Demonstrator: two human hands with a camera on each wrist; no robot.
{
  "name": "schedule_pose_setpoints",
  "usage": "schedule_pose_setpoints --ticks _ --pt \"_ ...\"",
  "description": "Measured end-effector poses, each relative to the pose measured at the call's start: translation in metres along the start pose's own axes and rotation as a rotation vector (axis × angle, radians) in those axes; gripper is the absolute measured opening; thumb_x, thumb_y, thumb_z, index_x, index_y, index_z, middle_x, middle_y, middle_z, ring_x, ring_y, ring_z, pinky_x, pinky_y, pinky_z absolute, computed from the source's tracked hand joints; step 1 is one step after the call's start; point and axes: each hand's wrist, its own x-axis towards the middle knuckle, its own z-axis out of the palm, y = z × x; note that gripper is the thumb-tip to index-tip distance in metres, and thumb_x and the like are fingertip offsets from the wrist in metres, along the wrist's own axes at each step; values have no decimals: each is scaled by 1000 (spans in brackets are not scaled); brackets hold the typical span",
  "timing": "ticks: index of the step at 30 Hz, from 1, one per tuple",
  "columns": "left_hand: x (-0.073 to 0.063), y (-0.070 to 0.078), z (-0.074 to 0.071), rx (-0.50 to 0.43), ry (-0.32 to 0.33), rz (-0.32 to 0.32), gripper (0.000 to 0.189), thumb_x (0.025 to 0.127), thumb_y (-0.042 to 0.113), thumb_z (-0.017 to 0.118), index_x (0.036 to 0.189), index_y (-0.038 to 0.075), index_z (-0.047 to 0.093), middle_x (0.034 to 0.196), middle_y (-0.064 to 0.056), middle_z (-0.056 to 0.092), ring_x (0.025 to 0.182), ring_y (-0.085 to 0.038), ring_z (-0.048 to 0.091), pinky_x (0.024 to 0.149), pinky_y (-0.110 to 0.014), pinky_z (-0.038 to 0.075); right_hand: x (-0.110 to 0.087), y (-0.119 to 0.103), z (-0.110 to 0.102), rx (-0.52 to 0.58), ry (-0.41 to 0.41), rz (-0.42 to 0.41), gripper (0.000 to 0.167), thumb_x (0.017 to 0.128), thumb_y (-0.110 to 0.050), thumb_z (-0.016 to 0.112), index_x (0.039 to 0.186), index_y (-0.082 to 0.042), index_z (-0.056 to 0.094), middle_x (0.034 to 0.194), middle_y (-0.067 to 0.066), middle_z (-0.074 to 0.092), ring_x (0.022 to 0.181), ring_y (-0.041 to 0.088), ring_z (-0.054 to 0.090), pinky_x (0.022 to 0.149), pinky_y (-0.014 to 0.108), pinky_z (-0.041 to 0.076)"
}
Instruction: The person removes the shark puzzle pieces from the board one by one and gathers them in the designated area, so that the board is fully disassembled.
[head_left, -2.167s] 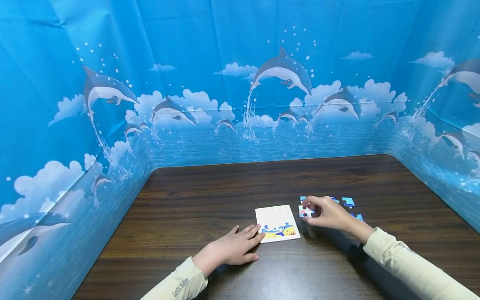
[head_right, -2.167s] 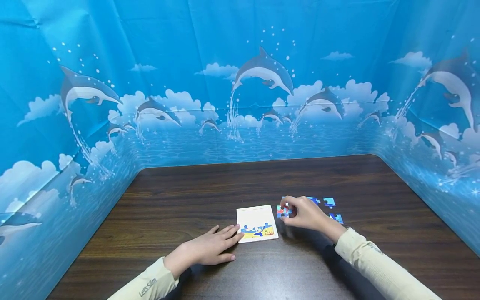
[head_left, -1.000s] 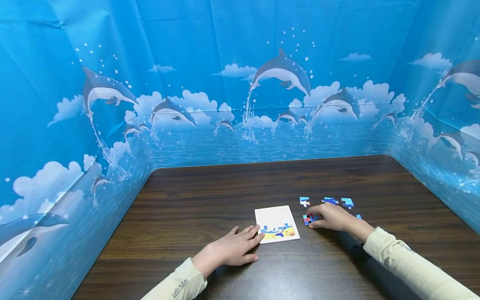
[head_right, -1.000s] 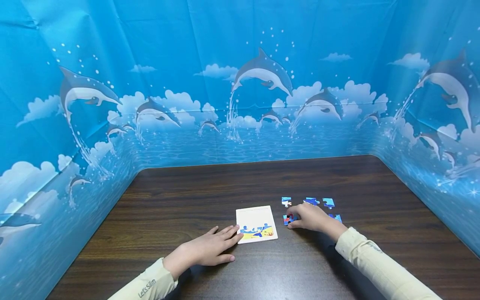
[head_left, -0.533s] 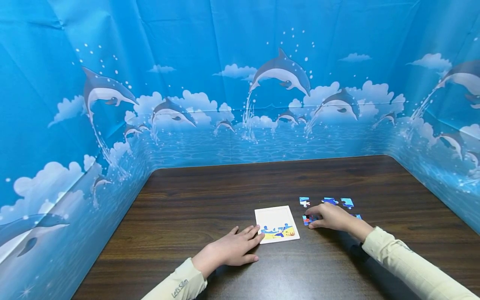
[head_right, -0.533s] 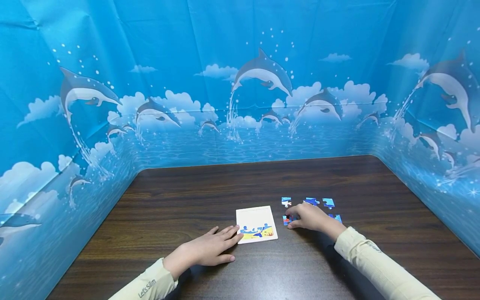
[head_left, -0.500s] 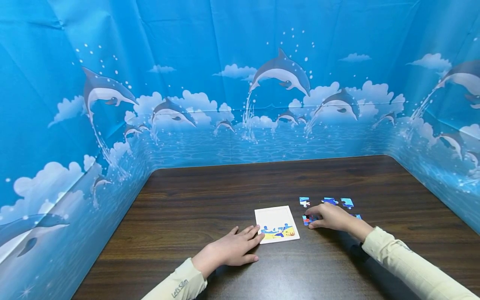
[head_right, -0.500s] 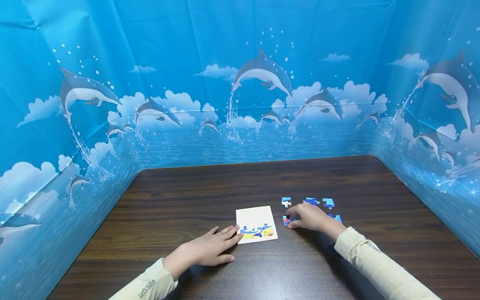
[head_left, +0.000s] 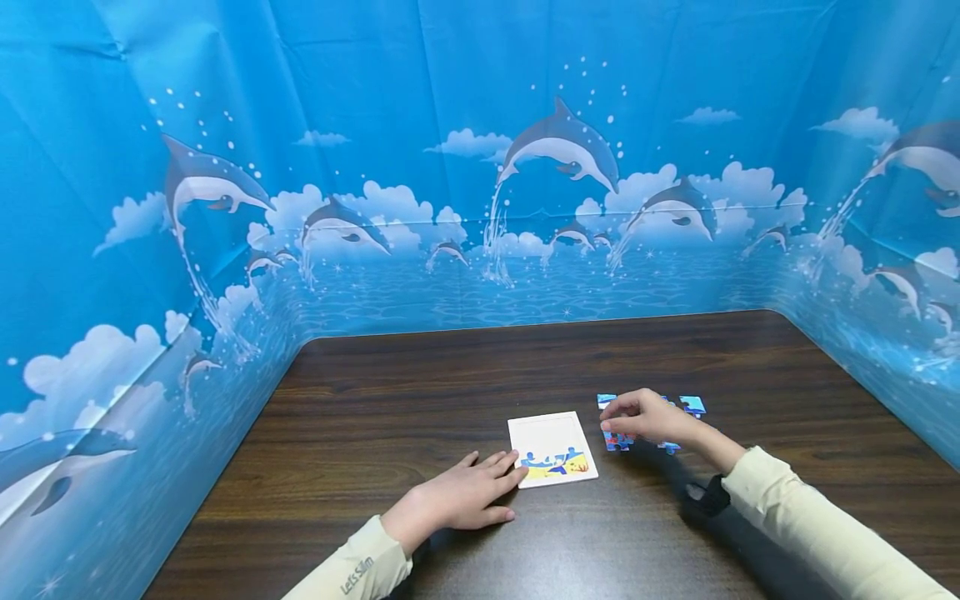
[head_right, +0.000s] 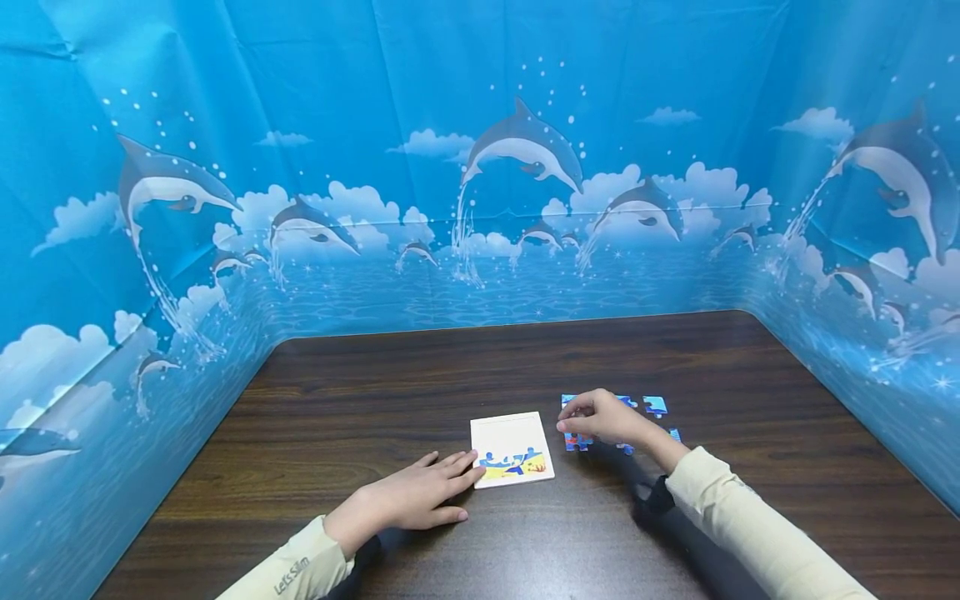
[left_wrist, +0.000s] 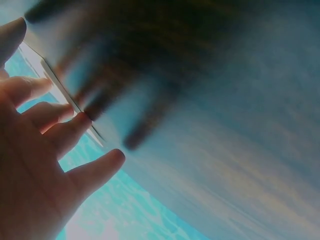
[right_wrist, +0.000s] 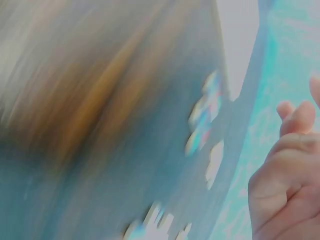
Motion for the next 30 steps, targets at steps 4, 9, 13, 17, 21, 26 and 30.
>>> schedule_pose_setpoints --ticks 4,9,13,17,21,26,30 --pt "1 -1 0 7 3 14 61 97 46 43 150 23 24 157 -5 21 145 -19 23 112 -50 29 1 -10 0 219 44 97 43 92 -31 59 109 8 59 67 3 53 52 10 45 46 24 41" --pt "0 -2 1 -2 13 19 60 97 45 44 149 22 26 156 -10 23 144 -20 26 112 -48 30 4 -17 4 377 55 154 49 90 -31 62 118 9 55 83 3 59 65 11 53 58 27 51" --pt "0 -2 -1 -3 11 28 60 97 45 45 149 21 27 156 -11 23 144 -19 26 113 -48 29 5 -18 6 580 27 149 45 91 -27 61 123 3 53 95 1 63 75 9 58 69 25 53" --pt "3 0 -4 22 39 55 61 97 44 45 149 20 27 156 -8 23 144 -19 25 112 -50 28 4 -18 10 832 -4 91 30 96 -22 54 121 -7 51 99 -5 65 85 7 63 80 24 54" --pt "9 5 -8 62 58 79 60 97 44 45 149 19 27 156 -6 24 144 -18 27 112 -51 29 5 -20 17 851 52 63 41 97 -26 52 132 -7 45 119 1 63 100 9 63 88 28 53" --pt "14 11 -8 117 48 88 59 97 45 44 149 21 29 156 -4 26 143 -17 28 112 -49 29 6 -24 33 553 171 1 61 95 -28 55 145 -4 31 145 17 42 126 29 50 99 43 47" --pt "17 15 -7 151 44 94 59 97 46 43 148 22 29 155 -2 27 143 -17 29 112 -49 30 3 -29 47 82 257 -171 64 86 -21 68 141 -3 40 142 22 44 129 40 43 100 56 41"
